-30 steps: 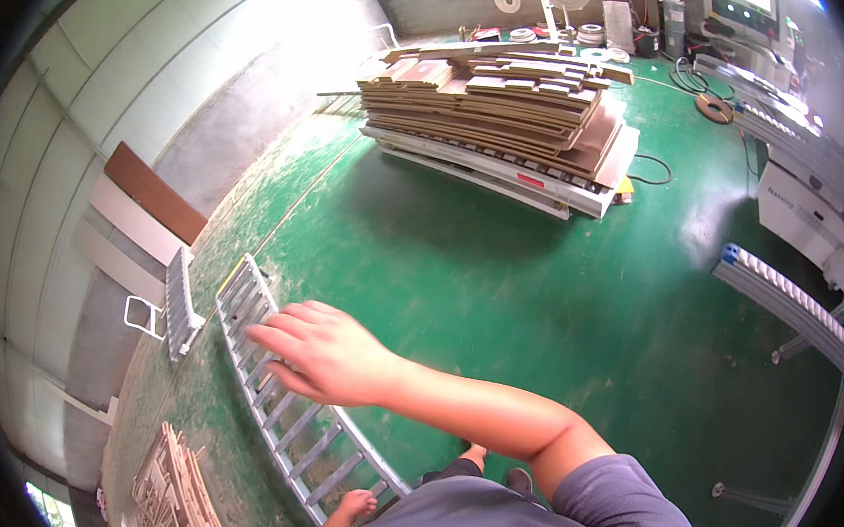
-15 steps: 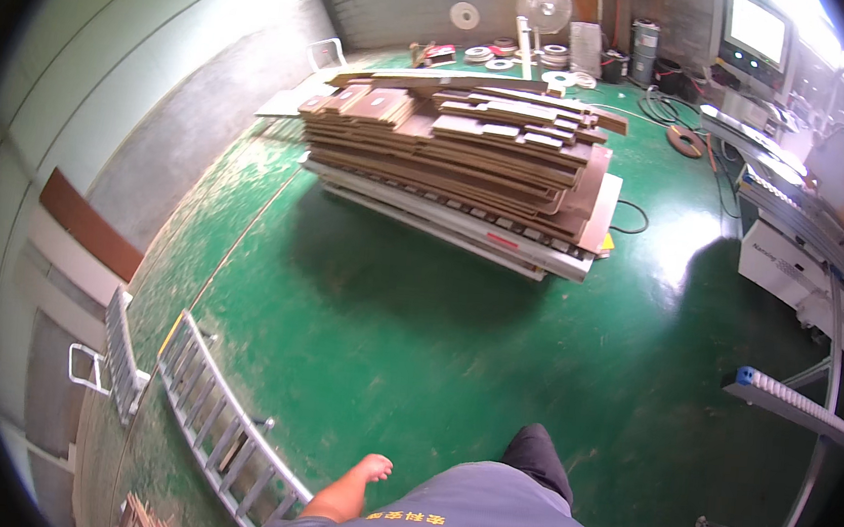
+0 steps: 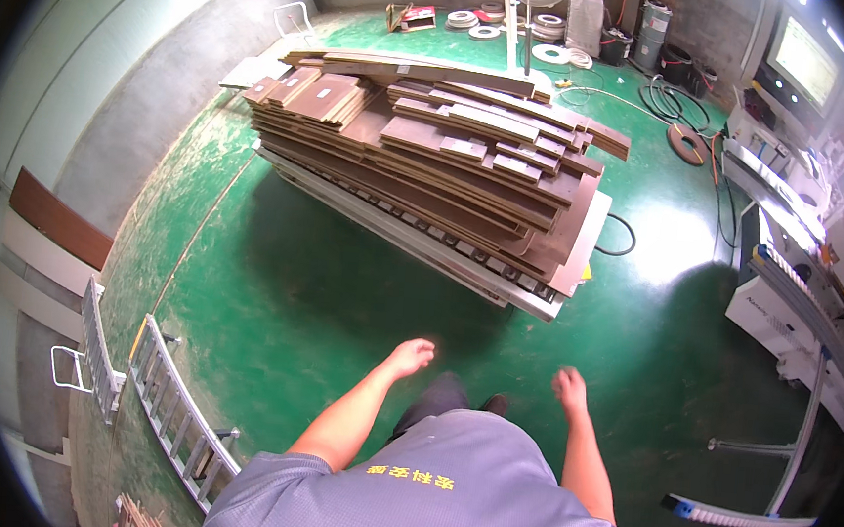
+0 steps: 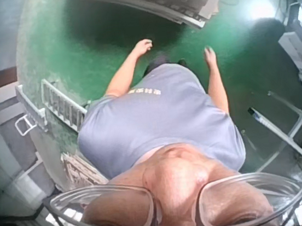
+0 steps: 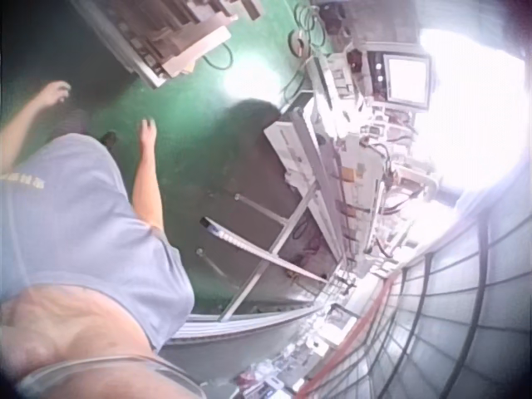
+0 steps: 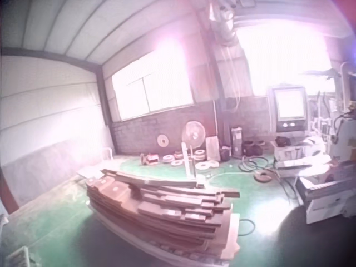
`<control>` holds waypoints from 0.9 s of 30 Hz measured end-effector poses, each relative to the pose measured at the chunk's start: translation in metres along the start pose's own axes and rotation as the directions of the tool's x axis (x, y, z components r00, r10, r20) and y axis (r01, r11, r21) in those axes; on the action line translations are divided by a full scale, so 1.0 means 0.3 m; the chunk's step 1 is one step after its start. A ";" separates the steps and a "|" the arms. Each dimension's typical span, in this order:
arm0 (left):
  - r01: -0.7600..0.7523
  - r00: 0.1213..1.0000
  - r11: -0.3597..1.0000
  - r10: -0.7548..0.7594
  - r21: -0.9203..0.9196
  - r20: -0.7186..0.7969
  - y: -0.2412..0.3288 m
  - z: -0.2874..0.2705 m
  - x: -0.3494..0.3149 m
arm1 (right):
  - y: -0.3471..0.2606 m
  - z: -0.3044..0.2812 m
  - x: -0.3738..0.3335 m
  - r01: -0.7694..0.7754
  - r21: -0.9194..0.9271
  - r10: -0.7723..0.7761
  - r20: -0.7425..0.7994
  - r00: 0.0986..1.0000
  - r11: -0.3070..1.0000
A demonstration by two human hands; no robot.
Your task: The person receives wooden boards from a collaborator and feeds them one by one into an edge-banding machine.
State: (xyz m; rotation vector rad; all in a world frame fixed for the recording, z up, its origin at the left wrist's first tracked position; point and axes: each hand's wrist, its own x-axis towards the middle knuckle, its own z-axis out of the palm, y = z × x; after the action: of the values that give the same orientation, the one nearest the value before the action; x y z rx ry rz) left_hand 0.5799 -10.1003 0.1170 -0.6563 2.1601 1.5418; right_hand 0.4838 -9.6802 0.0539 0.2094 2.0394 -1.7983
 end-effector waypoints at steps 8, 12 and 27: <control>-0.139 0.989 0.958 0.145 -0.252 0.008 0.445 -0.116 0.634 | -1.014 0.217 0.603 0.488 -0.633 -0.518 0.156 0.841 0.601; -0.045 0.998 0.942 0.059 -0.333 0.033 0.516 -0.122 0.845 | -1.258 0.393 0.950 0.520 -0.799 -0.584 0.275 0.763 0.303; 0.260 0.910 0.898 -0.351 -0.355 -0.221 0.191 -0.256 0.873 | -1.613 0.807 2.291 0.384 -0.911 -0.401 0.412 0.818 -0.152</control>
State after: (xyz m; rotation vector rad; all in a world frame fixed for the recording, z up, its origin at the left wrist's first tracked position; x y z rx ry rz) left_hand 0.3306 -10.1940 0.0342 -1.3322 1.8773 1.7134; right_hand -0.2697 -10.0986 0.2024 -0.9848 3.0081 0.0892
